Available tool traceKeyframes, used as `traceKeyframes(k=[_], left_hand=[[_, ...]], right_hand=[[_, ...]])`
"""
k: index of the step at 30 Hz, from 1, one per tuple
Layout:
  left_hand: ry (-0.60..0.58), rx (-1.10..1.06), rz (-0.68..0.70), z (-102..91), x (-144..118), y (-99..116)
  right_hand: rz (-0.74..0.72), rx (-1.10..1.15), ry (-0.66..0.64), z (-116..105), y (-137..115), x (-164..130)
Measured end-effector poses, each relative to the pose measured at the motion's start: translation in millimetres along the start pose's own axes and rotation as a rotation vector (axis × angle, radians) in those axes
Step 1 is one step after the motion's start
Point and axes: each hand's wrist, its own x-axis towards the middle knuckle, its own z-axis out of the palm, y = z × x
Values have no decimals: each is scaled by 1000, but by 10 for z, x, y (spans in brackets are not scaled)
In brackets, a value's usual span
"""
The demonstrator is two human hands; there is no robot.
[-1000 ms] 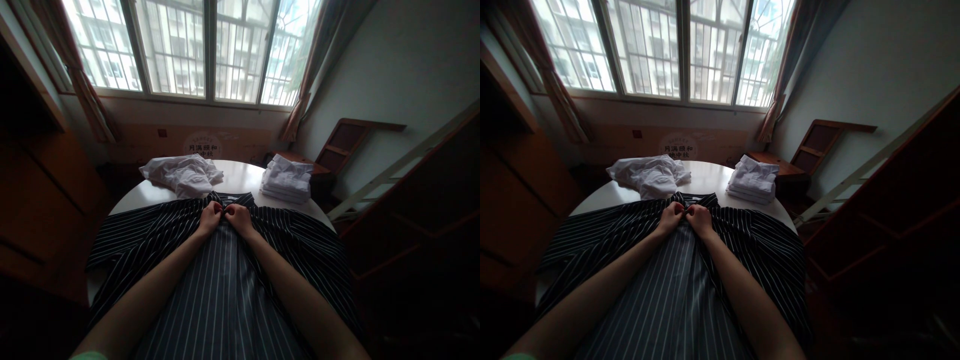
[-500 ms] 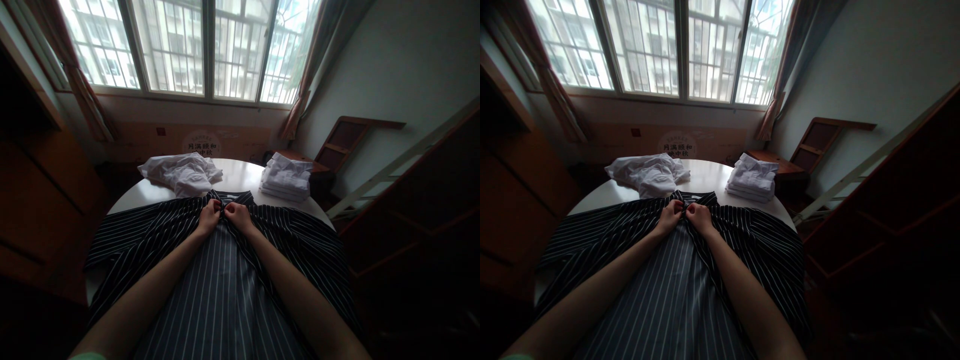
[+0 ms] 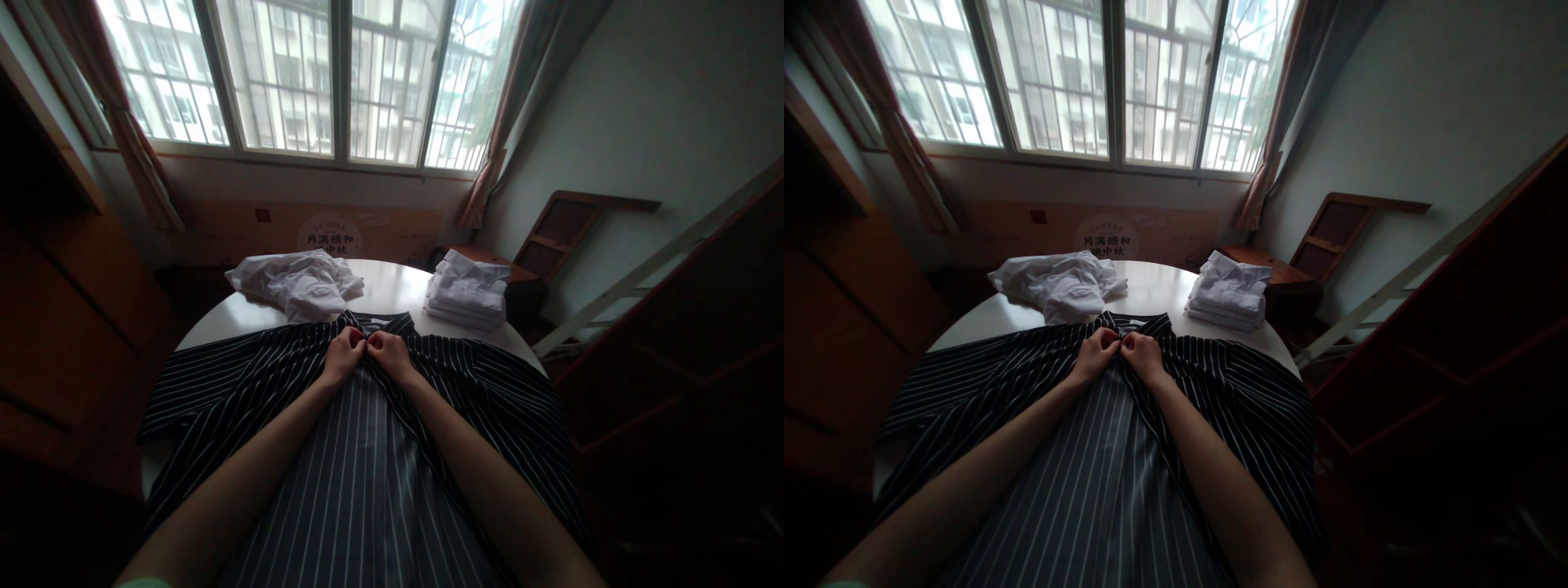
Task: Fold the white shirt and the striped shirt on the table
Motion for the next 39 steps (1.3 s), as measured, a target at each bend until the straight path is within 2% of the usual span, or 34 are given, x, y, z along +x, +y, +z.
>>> traceKeyframes(k=[9, 18, 27, 39], left_hand=[[-14, 47, 19, 11, -17, -26], [2, 209, 100, -7, -26, -37], [-108, 258, 146, -43, -24, -20], [-118, 271, 151, -81, -13, -13]], right_hand=[[2, 2, -1, 9, 5, 4], [16, -15, -1, -2, -18, -6], [16, -13, -4, 8, -10, -1], [20, -77, -30, -8, -42, -7]])
